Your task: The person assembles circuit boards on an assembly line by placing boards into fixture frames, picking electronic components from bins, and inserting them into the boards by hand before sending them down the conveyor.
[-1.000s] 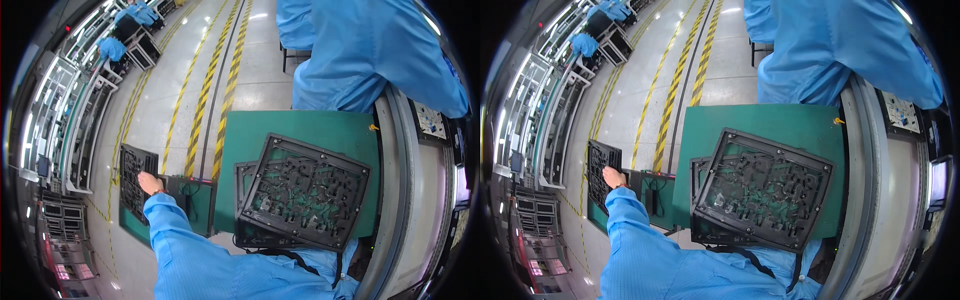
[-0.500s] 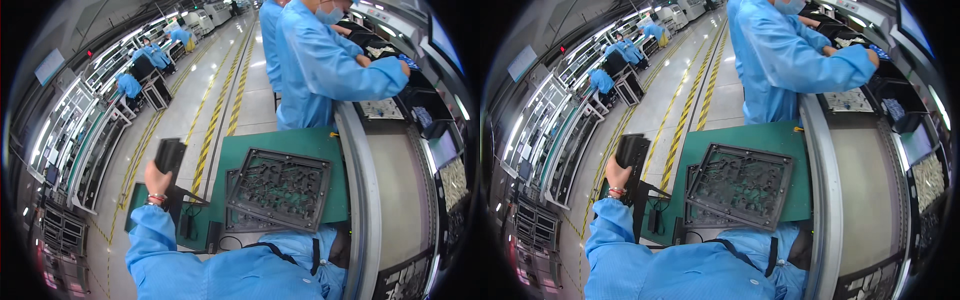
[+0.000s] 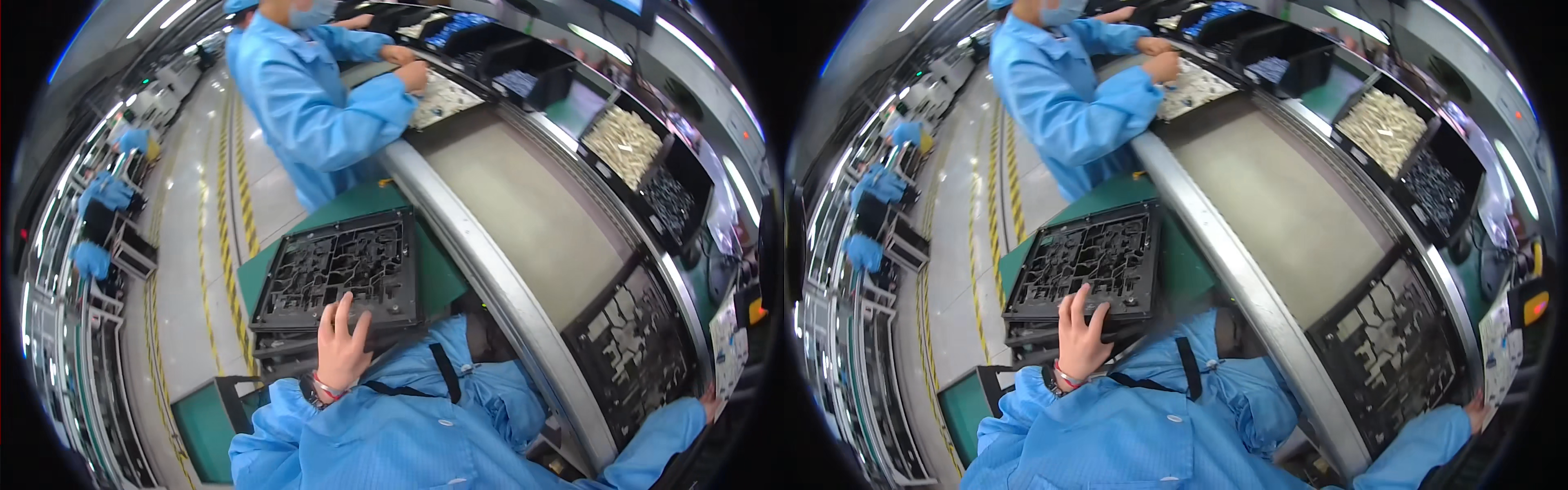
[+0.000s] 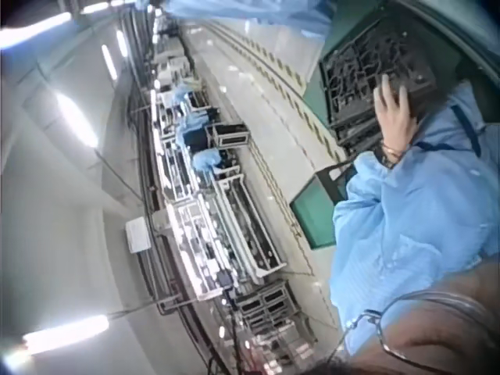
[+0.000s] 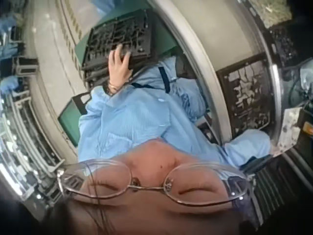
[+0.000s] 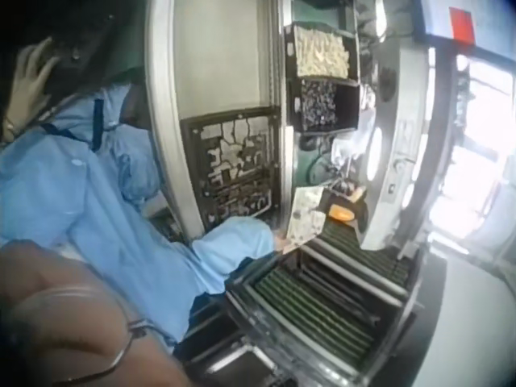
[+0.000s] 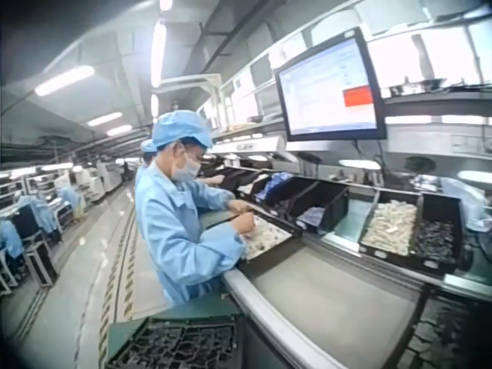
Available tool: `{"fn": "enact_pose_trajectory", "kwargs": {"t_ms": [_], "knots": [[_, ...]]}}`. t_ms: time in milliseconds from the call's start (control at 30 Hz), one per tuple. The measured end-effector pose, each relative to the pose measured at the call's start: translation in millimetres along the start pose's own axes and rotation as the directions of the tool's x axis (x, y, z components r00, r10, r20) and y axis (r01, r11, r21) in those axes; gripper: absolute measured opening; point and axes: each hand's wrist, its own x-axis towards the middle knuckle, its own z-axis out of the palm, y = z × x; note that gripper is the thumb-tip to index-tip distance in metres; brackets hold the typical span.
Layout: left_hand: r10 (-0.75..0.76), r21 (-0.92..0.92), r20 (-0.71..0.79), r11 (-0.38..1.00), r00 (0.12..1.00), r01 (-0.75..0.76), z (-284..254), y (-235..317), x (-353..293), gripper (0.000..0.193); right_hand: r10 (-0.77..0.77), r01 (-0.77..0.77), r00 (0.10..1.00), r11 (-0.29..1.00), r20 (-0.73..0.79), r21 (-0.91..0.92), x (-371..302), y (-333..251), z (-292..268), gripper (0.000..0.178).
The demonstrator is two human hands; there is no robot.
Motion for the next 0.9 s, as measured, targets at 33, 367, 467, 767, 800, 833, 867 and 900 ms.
{"fn": "enact_pose_trajectory", "kwargs": {"t_ms": [33,367,467,767,800,833,867,900], "knots": [[0.021,0.077,0.068,0.997,0.997,-0.026,15,0,-6,0.068,-0.008,0.008,1.0,1.0,-0.02,-0.011,2,-8,-4,0.033],[0.179,-0.069,0.29,0.984,0.94,-0.166,-15,27,68,0.089,-0.105,0.075,0.954,0.99,-0.279,-0.117,10,-105,-56,0.033],[0.333,-0.161,0.205,0.939,0.92,-0.304,-15,50,108,0.083,-0.189,0.14,0.9,0.979,-0.392,-0.15,4,-155,-85,0.033],[0.713,-0.94,0.153,0.319,0.684,-0.121,77,223,226,0.07,-0.164,0.095,0.875,0.981,-0.455,-0.17,-161,-298,-81,0.054],[0.671,-0.965,0.209,0.26,0.712,0.038,103,238,230,0.069,-0.09,0.04,0.911,0.991,-0.403,-0.13,-170,-308,-81,0.055],[0.685,-0.966,0.203,0.259,0.7,0.027,122,252,230,0.069,-0.096,0.048,0.903,0.991,-0.419,-0.124,-177,-309,-93,0.055],[0.626,-0.946,0.249,0.322,0.739,0.046,140,265,230,0.069,-0.037,-0.006,0.937,0.993,-0.348,-0.119,-180,-315,-96,0.056],[0.564,-0.922,0.292,0.38,0.773,0.071,150,277,229,0.07,0.023,-0.059,0.961,0.991,-0.275,-0.122,-182,-322,-98,0.056]]}}
